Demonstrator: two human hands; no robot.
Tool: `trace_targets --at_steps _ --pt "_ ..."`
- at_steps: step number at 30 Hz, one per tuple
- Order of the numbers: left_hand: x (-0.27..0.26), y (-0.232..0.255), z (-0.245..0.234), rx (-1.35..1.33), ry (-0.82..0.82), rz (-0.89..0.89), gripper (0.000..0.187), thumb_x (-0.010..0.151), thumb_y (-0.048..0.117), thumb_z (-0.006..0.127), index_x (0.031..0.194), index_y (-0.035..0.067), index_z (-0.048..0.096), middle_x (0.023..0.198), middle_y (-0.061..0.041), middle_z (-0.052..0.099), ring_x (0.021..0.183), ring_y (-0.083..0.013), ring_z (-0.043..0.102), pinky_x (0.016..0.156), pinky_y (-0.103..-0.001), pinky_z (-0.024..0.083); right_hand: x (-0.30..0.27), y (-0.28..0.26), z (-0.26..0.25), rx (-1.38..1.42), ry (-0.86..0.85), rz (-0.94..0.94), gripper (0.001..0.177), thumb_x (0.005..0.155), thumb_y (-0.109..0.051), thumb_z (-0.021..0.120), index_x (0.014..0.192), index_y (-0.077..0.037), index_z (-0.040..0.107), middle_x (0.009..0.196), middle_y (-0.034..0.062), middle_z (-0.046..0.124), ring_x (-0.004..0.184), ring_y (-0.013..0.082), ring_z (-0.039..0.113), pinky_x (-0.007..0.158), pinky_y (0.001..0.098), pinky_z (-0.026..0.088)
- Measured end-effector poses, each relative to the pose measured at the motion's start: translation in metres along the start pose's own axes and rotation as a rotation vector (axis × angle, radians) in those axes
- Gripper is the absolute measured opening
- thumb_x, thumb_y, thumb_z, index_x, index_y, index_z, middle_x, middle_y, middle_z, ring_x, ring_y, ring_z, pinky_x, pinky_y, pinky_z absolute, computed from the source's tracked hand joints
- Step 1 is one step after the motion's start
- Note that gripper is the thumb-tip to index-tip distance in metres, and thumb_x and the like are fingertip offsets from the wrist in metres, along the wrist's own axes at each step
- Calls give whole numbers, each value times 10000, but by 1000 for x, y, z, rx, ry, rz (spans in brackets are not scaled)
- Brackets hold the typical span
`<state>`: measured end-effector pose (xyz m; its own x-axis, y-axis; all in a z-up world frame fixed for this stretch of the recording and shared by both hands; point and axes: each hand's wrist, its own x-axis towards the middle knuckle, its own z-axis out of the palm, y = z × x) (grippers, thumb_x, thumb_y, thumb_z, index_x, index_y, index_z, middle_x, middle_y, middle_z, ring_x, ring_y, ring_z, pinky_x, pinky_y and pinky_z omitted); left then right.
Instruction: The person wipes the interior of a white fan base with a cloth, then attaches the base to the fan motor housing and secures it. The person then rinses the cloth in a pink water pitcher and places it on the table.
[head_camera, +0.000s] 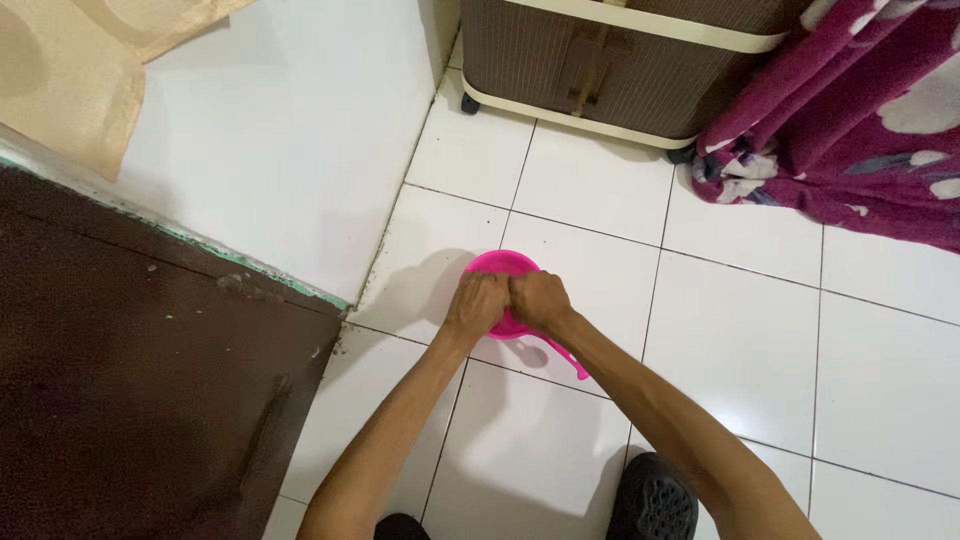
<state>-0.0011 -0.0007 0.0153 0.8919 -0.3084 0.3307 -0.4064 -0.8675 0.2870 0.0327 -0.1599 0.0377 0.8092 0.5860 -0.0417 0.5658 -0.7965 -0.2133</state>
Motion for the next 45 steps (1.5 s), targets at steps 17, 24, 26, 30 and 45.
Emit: trace_targets --at_steps 17,24,26,30,45 --pt "7 11 -31 -177 -155 -126 71 702 113 681 649 70 662 645 -153 669 644 -344 617 863 -458 466 2 2 -2 -77 136 -89 105 814 -182 732 819 -112 654 749 93 702 631 303 685 512 453 529" --pt "1 3 -61 -238 -34 2 376 703 156 740 1014 -22 626 1053 -189 621 1065 -370 549 873 -483 451 -7 -16 -53 186 152 -228 471 680 -225 836 1045 -20 620 975 182 700 919 365 669 762 470 545" --pt "0 -1 -66 -237 -50 33 311 742 93 699 1024 -6 613 1109 -166 612 1118 -355 537 911 -474 467 -10 -15 -70 363 -9 -115 492 702 -261 870 1050 -11 627 994 190 680 926 340 652 786 434 534" --pt "-1 -5 -71 -169 104 165 204 805 15 644 1005 16 599 1095 -124 631 1123 -303 572 919 -447 485 -4 -3 -92 873 -327 173 345 834 -298 741 995 -1 676 886 134 725 831 209 692 789 322 559" --pt "8 6 -49 -33 -37 95 87 796 15 656 869 52 628 774 -108 640 875 -306 610 840 -459 447 0 -17 -51 124 -68 38 285 800 -313 800 804 -56 679 717 177 702 662 381 678 586 499 547"
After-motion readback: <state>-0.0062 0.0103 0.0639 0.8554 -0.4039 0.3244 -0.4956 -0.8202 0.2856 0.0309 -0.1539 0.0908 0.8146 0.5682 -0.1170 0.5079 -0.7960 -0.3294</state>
